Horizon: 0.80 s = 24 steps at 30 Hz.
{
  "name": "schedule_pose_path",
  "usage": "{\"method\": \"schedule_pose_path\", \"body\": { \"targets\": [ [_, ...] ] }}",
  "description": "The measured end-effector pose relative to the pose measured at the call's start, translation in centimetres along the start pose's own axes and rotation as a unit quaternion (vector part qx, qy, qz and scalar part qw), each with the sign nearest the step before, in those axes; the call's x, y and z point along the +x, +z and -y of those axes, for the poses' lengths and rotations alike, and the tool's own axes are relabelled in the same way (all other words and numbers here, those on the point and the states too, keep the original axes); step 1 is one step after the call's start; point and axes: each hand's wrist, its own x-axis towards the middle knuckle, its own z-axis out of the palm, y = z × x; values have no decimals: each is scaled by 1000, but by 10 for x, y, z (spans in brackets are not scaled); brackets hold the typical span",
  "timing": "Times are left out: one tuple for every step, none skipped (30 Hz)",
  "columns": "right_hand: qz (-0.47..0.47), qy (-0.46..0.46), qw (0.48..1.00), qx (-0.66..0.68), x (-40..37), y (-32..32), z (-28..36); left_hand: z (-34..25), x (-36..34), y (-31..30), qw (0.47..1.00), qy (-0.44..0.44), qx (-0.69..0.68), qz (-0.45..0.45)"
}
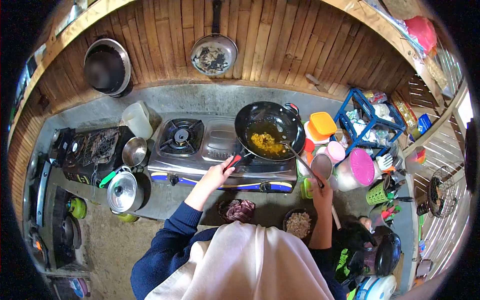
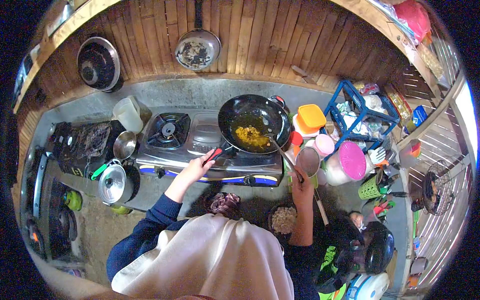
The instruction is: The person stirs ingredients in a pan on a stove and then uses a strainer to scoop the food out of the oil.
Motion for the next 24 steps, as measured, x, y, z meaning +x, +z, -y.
{"method": "schedule_pose_path", "body": {
  "targets": [
    [-2, -8, 1000, 3, -3, -3, 2, 5, 3, 3, 1000, 8, 9, -12],
    [-5, -7, 1000, 1, -5, -7, 5, 8, 4, 5, 999, 17, 17, -24],
    [17, 2, 1000, -15, -7, -11, 14, 8, 5, 5, 1000, 8, 3, -17],
    [40, 10, 999, -32, -10, -14, 20, 8, 5, 5, 1000, 10, 3, -15],
    [38, 11, 999, -33, -12, -15, 22, 9, 6, 5, 1000, 12, 3, -16],
    [42, 4, 998, -41, -13, -16, 24, 10, 6, 6, 1000, 13, 2, -17],
    [46, -4, 998, -49, -15, -16, 27, 12, 6, 7, 1000, 15, 1, -16],
    [44, -4, 998, -50, -17, -17, 31, 13, 7, 7, 1000, 22, 2, -21],
    [49, 5, 997, -64, -20, -18, 38, 12, 7, 7, 999, 30, 3, -26],
    [55, 15, 995, -78, -22, -18, 44, 12, 7, 7, 999, 31, 2, -25],
    [54, 14, 995, -79, -23, -18, 45, 11, 6, 6, 999, 32, 4, -29],
    [53, 17, 996, -64, -25, -19, 46, 10, 4, 5, 999, 33, 6, -32],
    [53, 21, 997, -50, -27, -19, 47, 9, 4, 5, 999, 34, 6, -32],
    [53, 21, 997, -50, -28, -20, 49, 8, 4, 5, 999, 32, 6, -32],
    [56, 27, 997, -45, -30, -20, 53, 8, 4, 5, 999, 30, 6, -33],
    [59, 33, 997, -41, -32, -21, 57, 9, 4, 5, 999, 30, 6, -32],
    [59, 34, 997, -41, -33, -22, 60, 11, 5, 6, 999, 34, 7, -32],
    [59, 32, 996, -54, -34, -24, 62, 10, 5, 5, 999, 38, 8, -32],
    [59, 30, 996, -67, -34, -24, 64, 10, 4, 5, 999, 37, 7, -32],
    [60, 30, 995, -67, -34, -25, 64, 9, 4, 4, 999, 33, 4, -26],
    [58, 27, 996, -67, -34, -28, 64, 8, 4, 3, 999, 29, 1, -21],
    [55, 24, 996, -67, -34, -29, 63, 10, 4, 5, 999, 28, 1, -22],
    [57, 24, 996, -67, -33, -31, 63, 14, 6, 7, 999, 41, -1, -31],
    [54, 26, 996, -68, -32, -33, 64, 15, 6, 8, 998, 54, -4, -40]
  ]
}}
